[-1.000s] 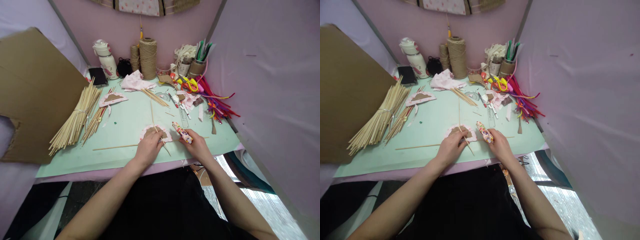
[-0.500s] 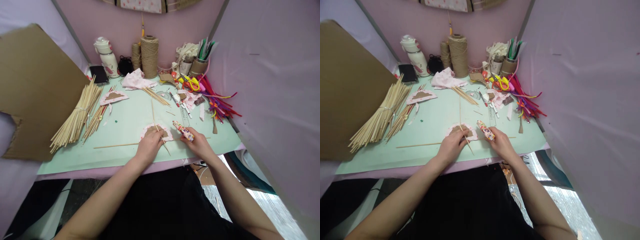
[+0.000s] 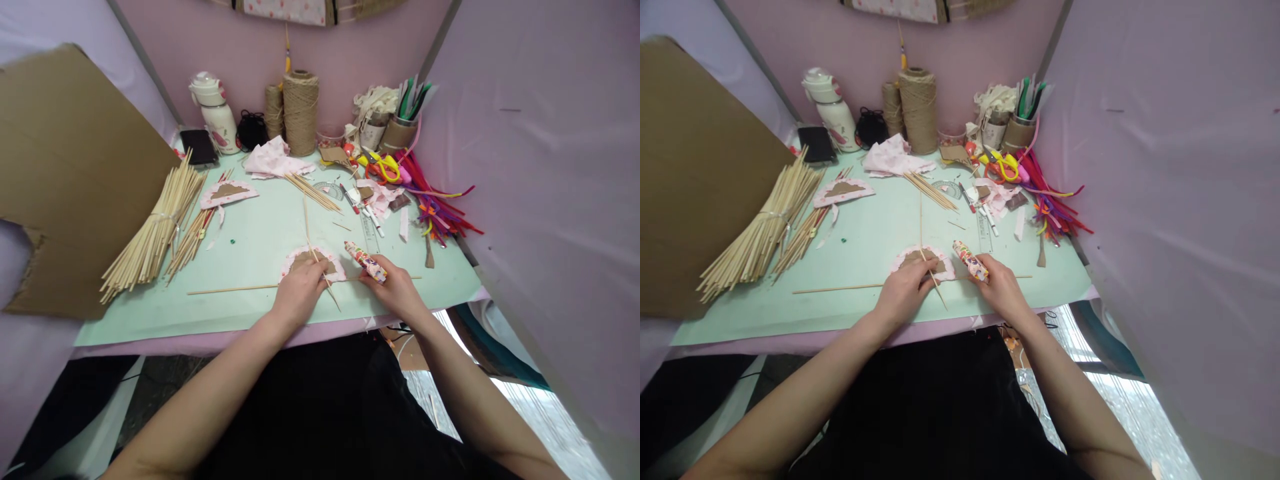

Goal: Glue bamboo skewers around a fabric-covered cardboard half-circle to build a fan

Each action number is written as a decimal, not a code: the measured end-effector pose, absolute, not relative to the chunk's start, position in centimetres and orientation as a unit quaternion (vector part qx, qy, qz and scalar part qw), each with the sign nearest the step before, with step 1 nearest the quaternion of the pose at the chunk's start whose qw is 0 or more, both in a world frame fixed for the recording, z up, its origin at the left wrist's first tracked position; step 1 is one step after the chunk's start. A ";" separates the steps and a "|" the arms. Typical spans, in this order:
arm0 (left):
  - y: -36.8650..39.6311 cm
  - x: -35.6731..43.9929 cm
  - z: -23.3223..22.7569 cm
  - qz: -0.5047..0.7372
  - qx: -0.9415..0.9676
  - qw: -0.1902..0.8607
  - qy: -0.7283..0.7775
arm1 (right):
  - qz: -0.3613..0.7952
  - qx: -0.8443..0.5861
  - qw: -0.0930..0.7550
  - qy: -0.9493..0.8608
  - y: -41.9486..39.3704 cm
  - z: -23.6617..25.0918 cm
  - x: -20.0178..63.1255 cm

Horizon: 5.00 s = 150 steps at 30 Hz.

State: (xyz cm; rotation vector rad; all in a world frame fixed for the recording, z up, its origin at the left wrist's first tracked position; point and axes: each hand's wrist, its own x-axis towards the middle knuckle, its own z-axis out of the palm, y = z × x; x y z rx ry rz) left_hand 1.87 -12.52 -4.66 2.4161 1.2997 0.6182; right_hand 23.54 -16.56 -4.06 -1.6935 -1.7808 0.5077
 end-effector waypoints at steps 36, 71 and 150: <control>-12.5 1.4 -5.6 0.259 0.927 0.114 0.248 | 0.206 -0.645 0.362 -0.640 -17.5 -4.1 23.8; -14.2 -1.4 -3.1 0.380 0.836 0.142 0.370 | 0.175 -0.695 0.478 -0.508 -20.4 -1.5 26.6; -14.6 -4.8 -1.4 0.406 0.781 0.172 0.442 | 0.213 -0.657 0.414 -0.593 -19.8 -2.2 24.1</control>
